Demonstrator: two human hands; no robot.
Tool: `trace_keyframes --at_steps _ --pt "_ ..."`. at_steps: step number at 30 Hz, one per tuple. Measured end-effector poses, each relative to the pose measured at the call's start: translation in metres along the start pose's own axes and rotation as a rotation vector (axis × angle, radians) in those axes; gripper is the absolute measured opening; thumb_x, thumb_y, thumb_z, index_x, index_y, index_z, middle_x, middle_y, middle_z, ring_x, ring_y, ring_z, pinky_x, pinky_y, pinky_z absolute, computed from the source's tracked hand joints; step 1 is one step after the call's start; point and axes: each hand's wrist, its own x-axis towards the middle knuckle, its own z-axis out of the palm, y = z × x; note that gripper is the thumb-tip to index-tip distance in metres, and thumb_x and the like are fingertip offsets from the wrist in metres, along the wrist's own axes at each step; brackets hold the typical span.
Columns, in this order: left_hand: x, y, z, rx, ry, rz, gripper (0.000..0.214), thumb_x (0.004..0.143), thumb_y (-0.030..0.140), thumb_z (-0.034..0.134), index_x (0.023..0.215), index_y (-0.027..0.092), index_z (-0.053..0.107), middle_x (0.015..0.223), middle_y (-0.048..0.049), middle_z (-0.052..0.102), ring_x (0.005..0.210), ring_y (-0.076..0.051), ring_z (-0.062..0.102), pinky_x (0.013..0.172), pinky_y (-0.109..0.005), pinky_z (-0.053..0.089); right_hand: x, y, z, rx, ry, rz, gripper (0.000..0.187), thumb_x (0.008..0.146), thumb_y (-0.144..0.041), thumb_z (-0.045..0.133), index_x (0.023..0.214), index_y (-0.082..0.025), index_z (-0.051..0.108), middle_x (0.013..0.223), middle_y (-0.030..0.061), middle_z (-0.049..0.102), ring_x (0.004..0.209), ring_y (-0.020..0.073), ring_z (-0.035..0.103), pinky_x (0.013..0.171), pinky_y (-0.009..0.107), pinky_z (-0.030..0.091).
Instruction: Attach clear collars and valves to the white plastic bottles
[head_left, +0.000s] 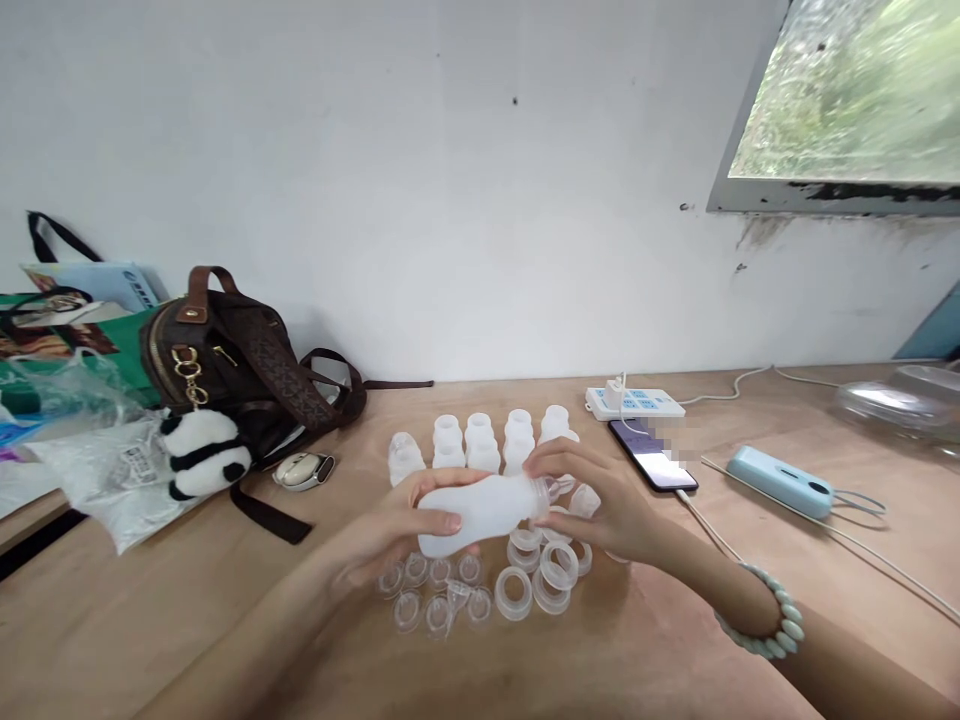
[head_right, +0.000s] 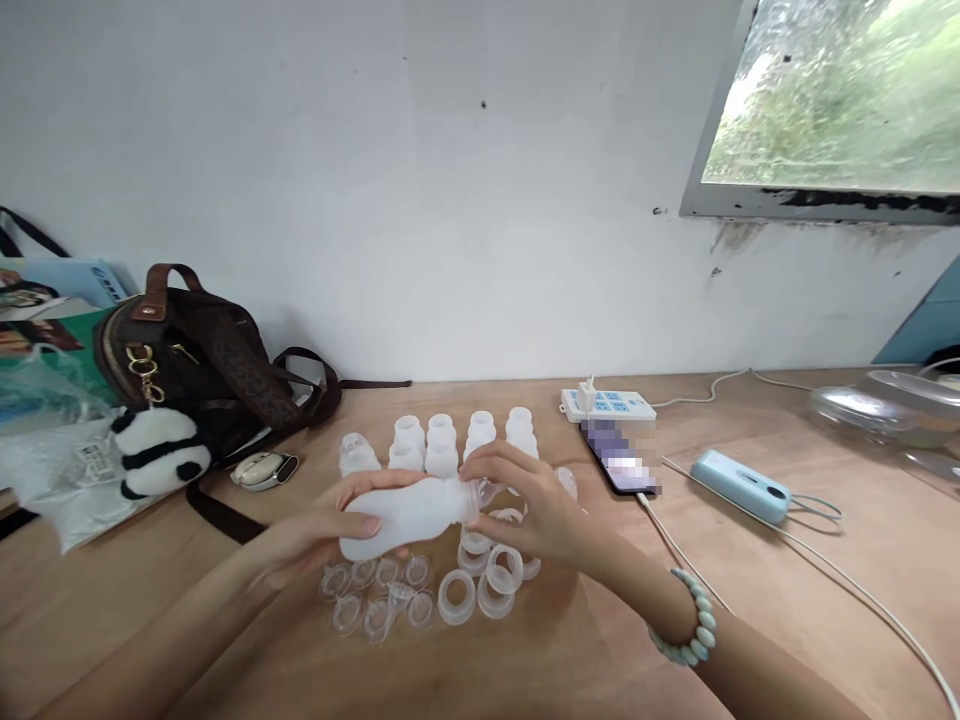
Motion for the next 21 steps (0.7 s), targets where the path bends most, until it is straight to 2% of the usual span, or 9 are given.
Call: trace_keyframes --at_steps 3,6,13,18,21 --pt "0.002 -0.017 0.003 -0.071 0.106 -0.015 0.060 0.065 0.032 0.085 0.117 0.012 0.061 0.100 -0.0109 0.072 0.074 -0.019 0.069 0.061 -0.025 0.054 -0.007 0.001 0.010 0.039 0.028 -0.065 0.032 0.087 -0.023 0.068 0.116 -0.020 0.056 0.110 0.0108 0.063 0.104 0.0218 0.063 0.084 0.036 0.058" --pt "0.008 -0.027 0.003 -0.120 0.110 -0.017 0.057 0.064 0.034 0.083 0.110 0.009 0.061 0.088 -0.0109 0.072 0.067 -0.018 0.068 0.053 -0.022 0.050 -0.009 0.003 0.016 0.034 0.040 -0.112 0.031 0.089 -0.019 0.065 0.118 -0.020 0.055 0.112 0.0117 0.062 0.104 0.0211 0.063 0.084 0.036 0.058" --pt "0.006 -0.022 0.005 -0.117 0.112 -0.070 0.055 0.065 0.034 0.080 0.110 0.010 0.059 0.084 -0.0102 0.073 0.059 -0.014 0.066 0.048 -0.018 0.047 -0.012 0.000 0.013 -0.022 0.001 -0.151 0.032 0.090 -0.005 0.055 0.117 -0.021 0.057 0.117 0.0117 0.059 0.106 0.0201 0.062 0.080 0.032 0.057" --pt "0.000 -0.020 0.012 -0.114 0.140 -0.053 0.054 0.063 0.033 0.081 0.107 0.012 0.060 0.082 -0.0079 0.073 0.060 -0.015 0.067 0.051 -0.019 0.049 -0.013 -0.004 0.011 0.010 0.008 -0.108 0.032 0.091 -0.017 0.062 0.122 -0.019 0.056 0.114 0.0124 0.062 0.107 0.0218 0.062 0.085 0.034 0.056" --pt "-0.002 -0.021 0.015 -0.080 0.169 -0.028 0.053 0.062 0.033 0.082 0.107 0.013 0.061 0.085 -0.0066 0.073 0.063 -0.016 0.068 0.052 -0.020 0.050 -0.012 -0.005 0.010 0.041 0.017 -0.017 0.035 0.088 -0.029 0.068 0.121 -0.019 0.057 0.106 0.0105 0.066 0.097 0.0205 0.064 0.078 0.032 0.057"
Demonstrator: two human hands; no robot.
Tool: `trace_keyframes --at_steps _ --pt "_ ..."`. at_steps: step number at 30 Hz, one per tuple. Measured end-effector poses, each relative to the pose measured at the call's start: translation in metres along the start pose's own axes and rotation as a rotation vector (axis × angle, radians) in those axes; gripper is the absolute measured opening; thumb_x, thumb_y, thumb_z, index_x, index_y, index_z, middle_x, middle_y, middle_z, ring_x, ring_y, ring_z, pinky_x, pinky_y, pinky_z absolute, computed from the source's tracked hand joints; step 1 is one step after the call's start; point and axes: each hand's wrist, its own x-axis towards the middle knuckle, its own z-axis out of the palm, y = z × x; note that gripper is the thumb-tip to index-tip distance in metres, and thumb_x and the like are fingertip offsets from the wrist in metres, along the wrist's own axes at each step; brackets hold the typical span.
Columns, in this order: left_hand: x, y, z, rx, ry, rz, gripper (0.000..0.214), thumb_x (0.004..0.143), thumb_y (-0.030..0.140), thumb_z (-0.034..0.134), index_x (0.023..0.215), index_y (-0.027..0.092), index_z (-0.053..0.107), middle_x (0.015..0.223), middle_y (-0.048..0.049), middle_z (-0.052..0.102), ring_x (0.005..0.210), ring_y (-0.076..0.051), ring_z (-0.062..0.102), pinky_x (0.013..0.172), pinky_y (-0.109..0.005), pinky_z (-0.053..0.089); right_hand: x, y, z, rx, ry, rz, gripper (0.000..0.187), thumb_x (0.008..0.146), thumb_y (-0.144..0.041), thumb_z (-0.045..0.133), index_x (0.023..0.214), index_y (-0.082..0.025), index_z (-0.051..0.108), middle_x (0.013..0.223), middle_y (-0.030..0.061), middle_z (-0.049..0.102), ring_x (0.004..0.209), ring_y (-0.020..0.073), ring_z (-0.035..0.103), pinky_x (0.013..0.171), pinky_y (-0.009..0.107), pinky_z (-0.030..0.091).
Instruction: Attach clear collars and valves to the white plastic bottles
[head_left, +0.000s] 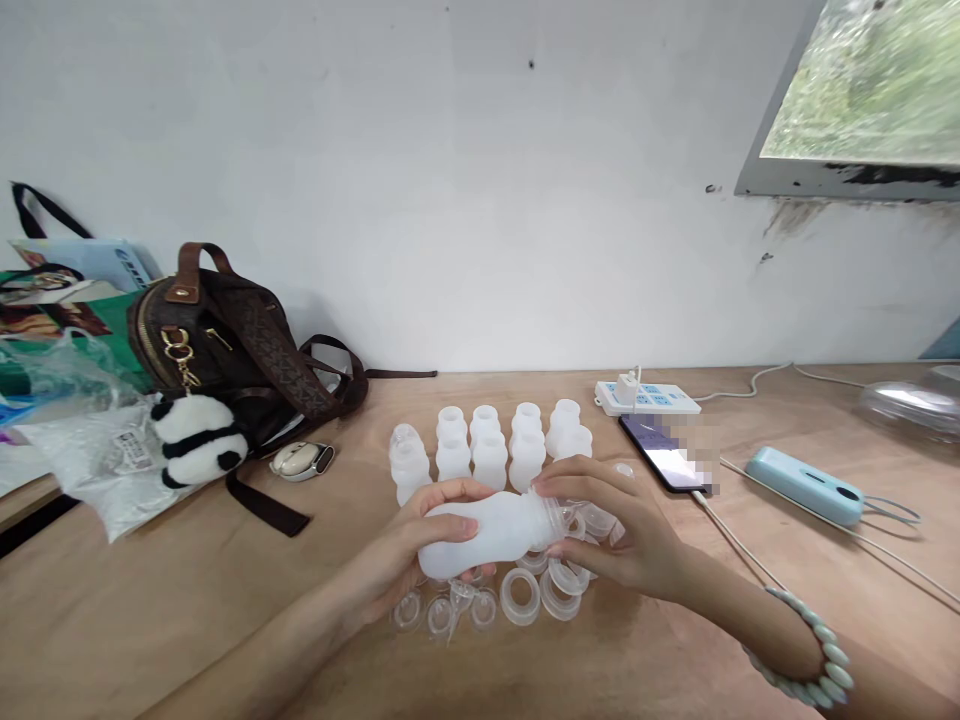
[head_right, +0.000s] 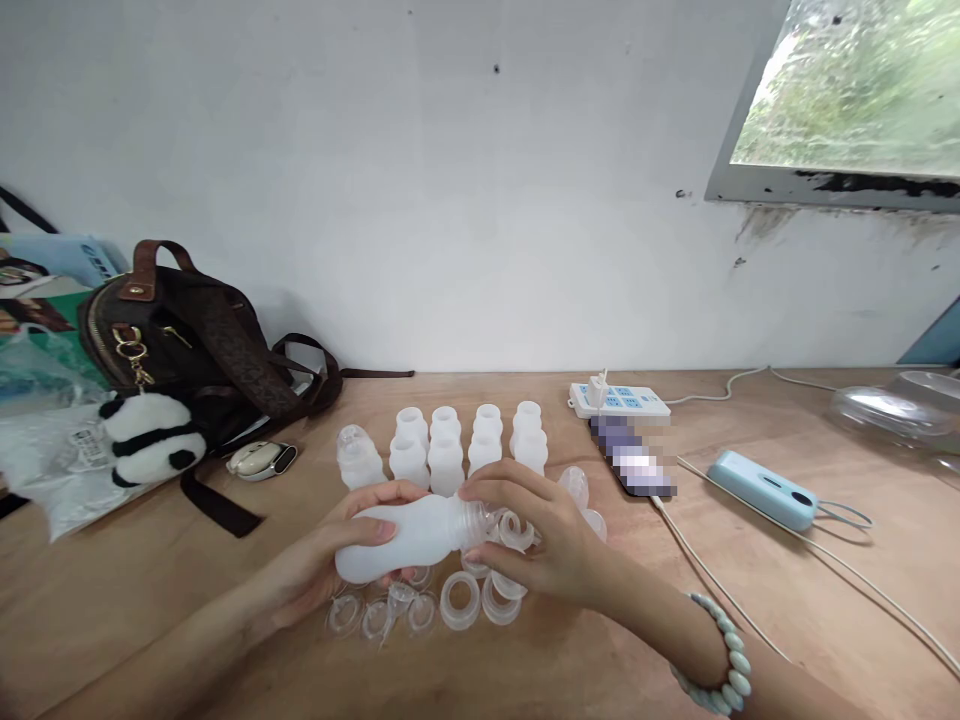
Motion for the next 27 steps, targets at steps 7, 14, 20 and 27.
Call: trace_keyframes --at_steps 7,14,20,27 --pt "0.0024 -0.0040 -0.0010 0.033 0.002 0.023 0.056 0.061 0.033 0.082 0.108 0.013 0.060 0.088 -0.0070 0.071 0.063 -0.016 0.068 0.053 -0.022 0.050 0.0007 -0.0007 -0.0021 -0.013 -0.002 0.163 0.029 0.088 -0.041 0.066 0.109 -0.022 0.062 0.092 0.0052 0.071 0.079 0.0170 0.066 0.067 0.028 0.055" --pt "0.0041 -0.0043 -0.0037 -0.031 -0.009 0.013 0.053 0.067 0.033 0.080 0.110 0.011 0.058 0.083 -0.0086 0.071 0.062 -0.016 0.066 0.052 -0.021 0.048 0.0055 -0.0011 -0.0079 0.035 0.011 0.015 0.031 0.086 -0.024 0.069 0.116 -0.021 0.060 0.113 0.0093 0.064 0.107 0.0206 0.063 0.087 0.033 0.055" --pt "0.0003 -0.0018 0.0047 -0.050 -0.047 0.005 0.050 0.068 0.035 0.078 0.107 0.010 0.061 0.075 -0.0077 0.071 0.059 -0.014 0.063 0.051 -0.019 0.046 0.0058 -0.0038 -0.0077 0.016 0.001 -0.041 0.025 0.091 -0.023 0.064 0.115 -0.021 0.061 0.114 0.0090 0.064 0.106 0.0180 0.063 0.087 0.031 0.055" --pt "0.0018 -0.0101 -0.0008 0.333 0.025 0.252 0.048 0.068 0.039 0.080 0.108 0.017 0.066 0.095 -0.0065 0.068 0.075 -0.020 0.064 0.062 -0.026 0.050 0.0016 -0.0060 -0.0013 0.070 0.021 0.300 0.033 0.085 -0.049 0.067 0.103 -0.022 0.064 0.077 0.0014 0.064 0.066 0.0143 0.060 0.056 0.025 0.050"
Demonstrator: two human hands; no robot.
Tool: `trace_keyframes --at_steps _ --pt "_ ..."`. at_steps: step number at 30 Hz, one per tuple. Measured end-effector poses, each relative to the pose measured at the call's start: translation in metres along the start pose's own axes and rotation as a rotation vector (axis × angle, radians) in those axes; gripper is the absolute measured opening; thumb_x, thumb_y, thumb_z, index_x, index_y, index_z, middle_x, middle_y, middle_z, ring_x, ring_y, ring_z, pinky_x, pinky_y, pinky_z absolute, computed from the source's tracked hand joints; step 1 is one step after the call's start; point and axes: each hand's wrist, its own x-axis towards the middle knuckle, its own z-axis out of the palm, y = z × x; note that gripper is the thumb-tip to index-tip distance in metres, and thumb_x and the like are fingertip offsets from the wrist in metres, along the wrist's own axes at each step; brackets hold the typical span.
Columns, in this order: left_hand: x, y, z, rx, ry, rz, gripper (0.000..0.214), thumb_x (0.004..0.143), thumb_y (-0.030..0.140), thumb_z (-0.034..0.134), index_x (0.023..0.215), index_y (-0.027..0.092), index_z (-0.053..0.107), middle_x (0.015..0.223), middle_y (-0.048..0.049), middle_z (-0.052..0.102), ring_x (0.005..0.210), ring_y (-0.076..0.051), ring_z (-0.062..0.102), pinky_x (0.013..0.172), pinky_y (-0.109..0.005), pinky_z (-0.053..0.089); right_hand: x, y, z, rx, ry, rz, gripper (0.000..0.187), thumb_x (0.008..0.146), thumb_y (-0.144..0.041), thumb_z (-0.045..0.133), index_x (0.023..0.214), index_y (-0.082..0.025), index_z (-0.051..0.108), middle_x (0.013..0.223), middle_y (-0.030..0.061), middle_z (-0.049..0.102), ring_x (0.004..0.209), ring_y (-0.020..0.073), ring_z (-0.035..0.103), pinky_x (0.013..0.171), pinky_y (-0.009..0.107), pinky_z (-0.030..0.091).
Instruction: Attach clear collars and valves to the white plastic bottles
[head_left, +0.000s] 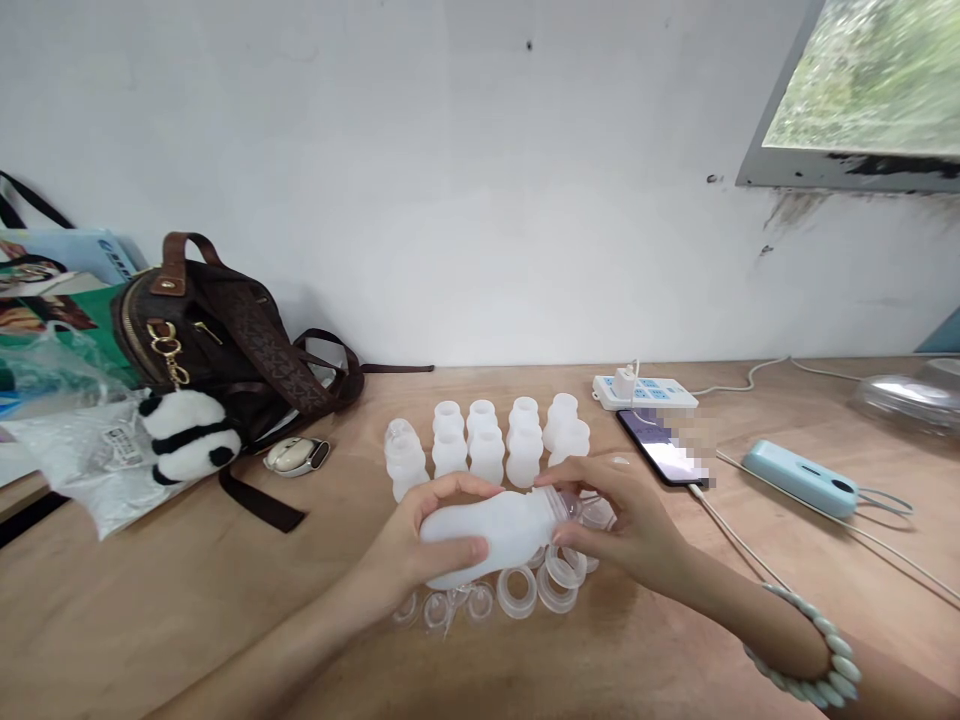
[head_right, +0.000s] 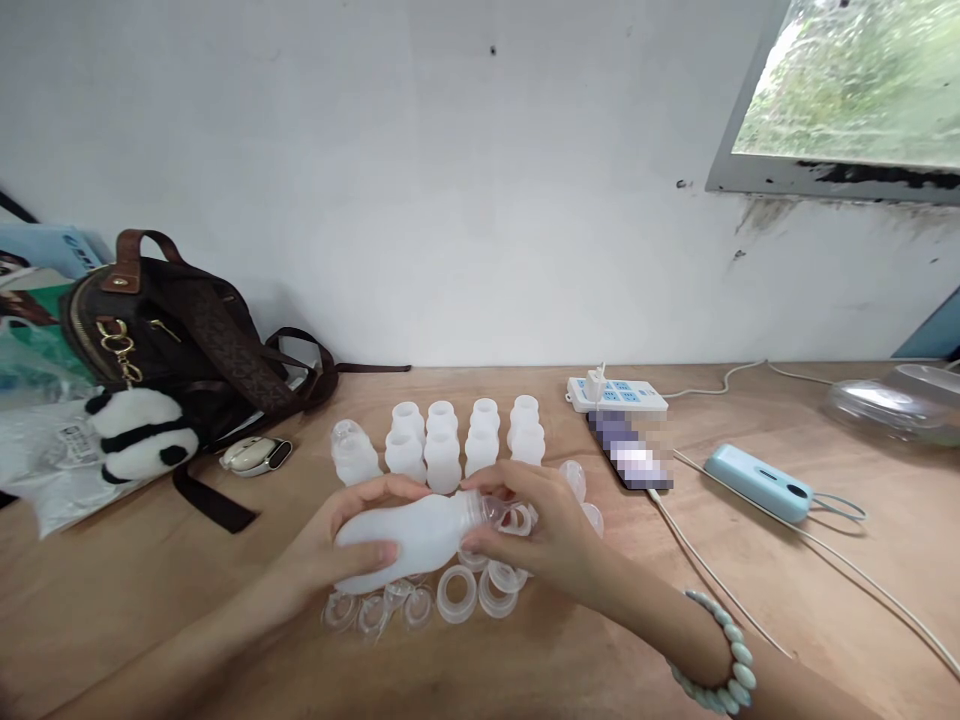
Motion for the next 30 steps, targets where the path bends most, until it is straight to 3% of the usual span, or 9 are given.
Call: trace_keyframes --at_steps 3,5,9,13,17,20,23,26,30 --pt "-0.004 -0.004 -0.001 0.374 0.048 0.355 0.040 0.073 0.031 0.078 0.111 0.021 0.069 0.111 -0.0088 0.067 0.100 -0.027 0.062 0.087 -0.036 0.050 -0.001 0.001 0.007 0.169 -0.058 0.281 0.030 0.090 -0.050 0.058 0.097 -0.020 0.059 0.058 -0.0047 0.053 0.051 0.0104 0.050 0.045 0.021 0.042" --pt "-0.008 -0.009 -0.002 0.594 -0.007 0.528 0.040 0.078 0.024 0.073 0.117 0.023 0.068 0.119 -0.0115 0.066 0.109 -0.030 0.061 0.096 -0.041 0.047 -0.001 0.001 0.011 0.294 -0.126 0.418 0.033 0.092 -0.053 0.053 0.093 -0.020 0.053 0.054 -0.0066 0.052 0.043 0.0087 0.046 0.040 0.019 0.036" --pt "-0.011 -0.015 -0.003 0.746 -0.097 0.651 0.041 0.083 0.018 0.067 0.124 0.023 0.065 0.124 -0.0141 0.065 0.112 -0.029 0.061 0.096 -0.040 0.047 0.000 -0.003 0.009 0.449 -0.221 0.525 0.050 0.090 -0.070 0.040 0.097 -0.021 0.047 0.052 -0.0070 0.052 0.040 0.0089 0.047 0.038 0.018 0.030" --pt "-0.005 -0.010 0.001 0.397 0.044 0.434 0.040 0.075 0.028 0.077 0.114 0.021 0.067 0.118 -0.0099 0.065 0.106 -0.027 0.062 0.092 -0.037 0.048 0.001 -0.007 -0.004 0.568 -0.304 0.497 0.064 0.090 -0.077 0.025 0.118 -0.022 0.041 0.063 -0.0018 0.064 0.049 0.0101 0.053 0.049 0.023 0.039" --pt "-0.002 -0.002 0.006 -0.134 -0.032 -0.097 0.051 0.070 0.042 0.077 0.112 0.018 0.063 0.100 -0.0083 0.069 0.076 -0.021 0.066 0.062 -0.027 0.051 0.002 -0.005 -0.016 0.559 -0.471 0.453 0.058 0.084 -0.056 0.065 0.126 -0.026 0.040 0.081 0.0006 0.069 0.068 0.0133 0.063 0.061 0.026 0.048" --pt "-0.004 0.001 0.009 -0.209 -0.038 -0.213 0.053 0.072 0.043 0.074 0.116 0.017 0.060 0.097 -0.0088 0.069 0.072 -0.020 0.066 0.060 -0.027 0.050 0.002 -0.001 -0.015 0.496 -0.485 0.481 0.044 0.084 -0.040 0.071 0.117 -0.024 0.047 0.078 -0.0016 0.068 0.068 0.0135 0.065 0.057 0.024 0.047" --pt "-0.008 -0.002 0.009 0.132 0.022 0.097 0.043 0.071 0.036 0.077 0.109 0.019 0.066 0.106 -0.0093 0.068 0.090 -0.026 0.066 0.077 -0.035 0.053 0.003 0.003 -0.008 0.442 -0.442 0.506 0.030 0.089 -0.049 0.060 0.090 -0.019 0.056 0.062 -0.0026 0.062 0.053 0.0105 0.056 0.049 0.022 0.040" --pt "-0.013 -0.011 0.005 0.511 -0.001 0.438 0.040 0.078 0.024 0.073 0.118 0.023 0.068 0.124 -0.0118 0.065 0.114 -0.031 0.059 0.099 -0.044 0.046 0.004 0.007 0.000 0.382 -0.427 0.509 0.051 0.092 -0.061 0.048 0.065 -0.018 0.050 0.051 -0.0021 0.052 0.047 0.0086 0.045 0.045 0.021 0.032" --pt "-0.017 -0.023 -0.002 0.759 -0.156 0.568 0.039 0.088 0.016 0.061 0.126 0.024 0.065 0.126 -0.0133 0.067 0.116 -0.033 0.060 0.102 -0.048 0.044 0.004 0.009 0.002 0.468 -0.435 0.507 0.051 0.090 -0.068 0.047 0.080 -0.018 0.054 0.055 -0.0039 0.051 0.047 0.0084 0.045 0.044 0.021 0.032"
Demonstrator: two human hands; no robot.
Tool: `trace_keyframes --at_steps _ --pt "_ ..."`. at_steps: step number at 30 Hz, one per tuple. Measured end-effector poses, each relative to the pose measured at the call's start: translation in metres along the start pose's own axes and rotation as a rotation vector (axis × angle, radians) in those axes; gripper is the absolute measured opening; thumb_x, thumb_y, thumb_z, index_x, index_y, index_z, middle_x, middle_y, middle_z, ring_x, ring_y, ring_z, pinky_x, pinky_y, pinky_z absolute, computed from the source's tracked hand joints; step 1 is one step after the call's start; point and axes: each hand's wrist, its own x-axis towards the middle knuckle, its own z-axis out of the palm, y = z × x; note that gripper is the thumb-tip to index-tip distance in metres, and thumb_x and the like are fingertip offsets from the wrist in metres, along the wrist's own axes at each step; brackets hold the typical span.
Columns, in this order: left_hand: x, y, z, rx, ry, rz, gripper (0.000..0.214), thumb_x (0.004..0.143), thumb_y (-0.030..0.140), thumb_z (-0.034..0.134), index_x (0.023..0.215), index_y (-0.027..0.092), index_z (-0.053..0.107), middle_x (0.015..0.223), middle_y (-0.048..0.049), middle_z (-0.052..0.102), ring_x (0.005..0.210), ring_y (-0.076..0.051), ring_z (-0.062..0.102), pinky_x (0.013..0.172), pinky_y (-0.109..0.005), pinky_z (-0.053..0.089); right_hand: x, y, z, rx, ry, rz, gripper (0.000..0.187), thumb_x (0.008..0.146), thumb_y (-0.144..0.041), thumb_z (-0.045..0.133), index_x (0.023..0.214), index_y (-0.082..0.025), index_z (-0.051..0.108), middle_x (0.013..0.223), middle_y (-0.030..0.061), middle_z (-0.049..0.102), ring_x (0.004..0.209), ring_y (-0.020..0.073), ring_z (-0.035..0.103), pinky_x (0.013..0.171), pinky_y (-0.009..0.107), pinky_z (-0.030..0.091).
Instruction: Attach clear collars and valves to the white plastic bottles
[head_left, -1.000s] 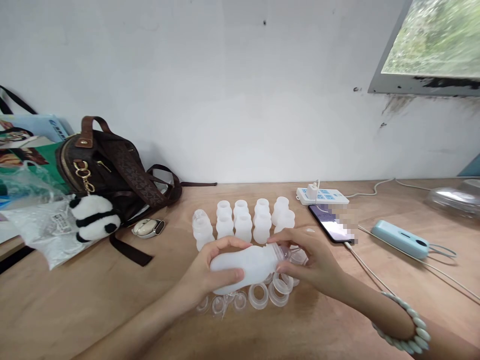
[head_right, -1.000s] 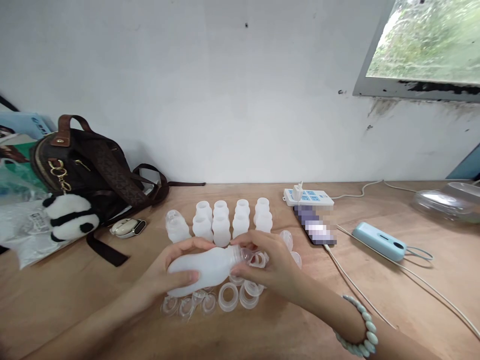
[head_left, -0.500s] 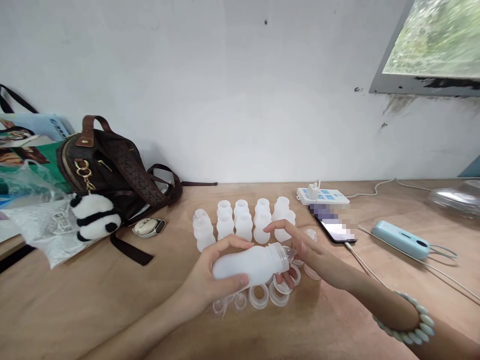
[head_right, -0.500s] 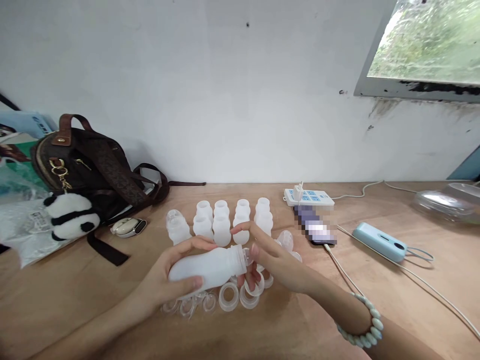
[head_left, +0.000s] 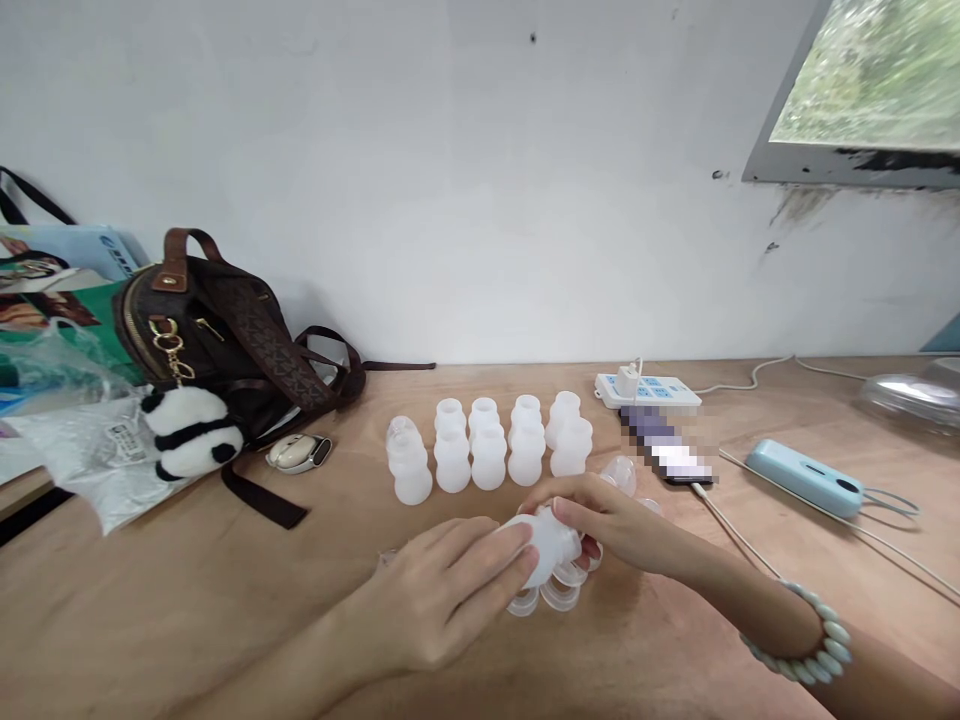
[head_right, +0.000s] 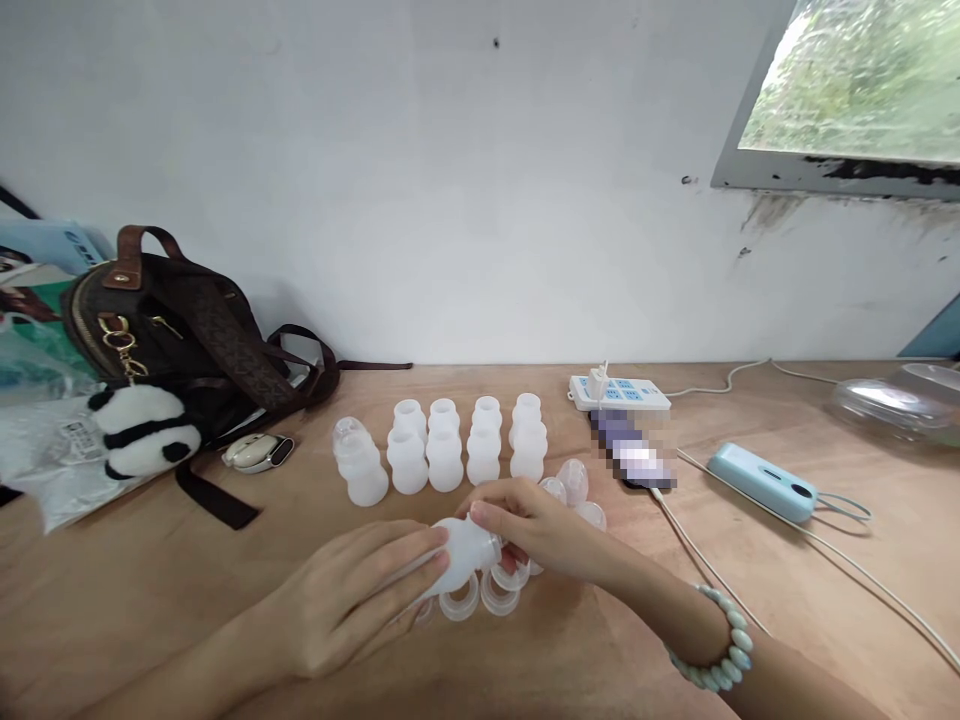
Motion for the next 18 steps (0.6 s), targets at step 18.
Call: trace_keyframes --at_steps 18 --pt "0.015 0.011 -0.006 -0.148 0.207 -0.131 0.042 0.079 0.024 0.074 0.119 0.027 0.061 0.123 -0.0070 0.060 0.112 -0.027 0.058 0.098 -0.037 0.044 -0.007 -0.009 -0.010 -0.060 0.053 -0.160 0.055 0.082 -0.058 0.067 0.124 -0.026 0.050 0.112 0.0047 0.061 0.090 0.0152 0.060 0.071 0.027 0.051"
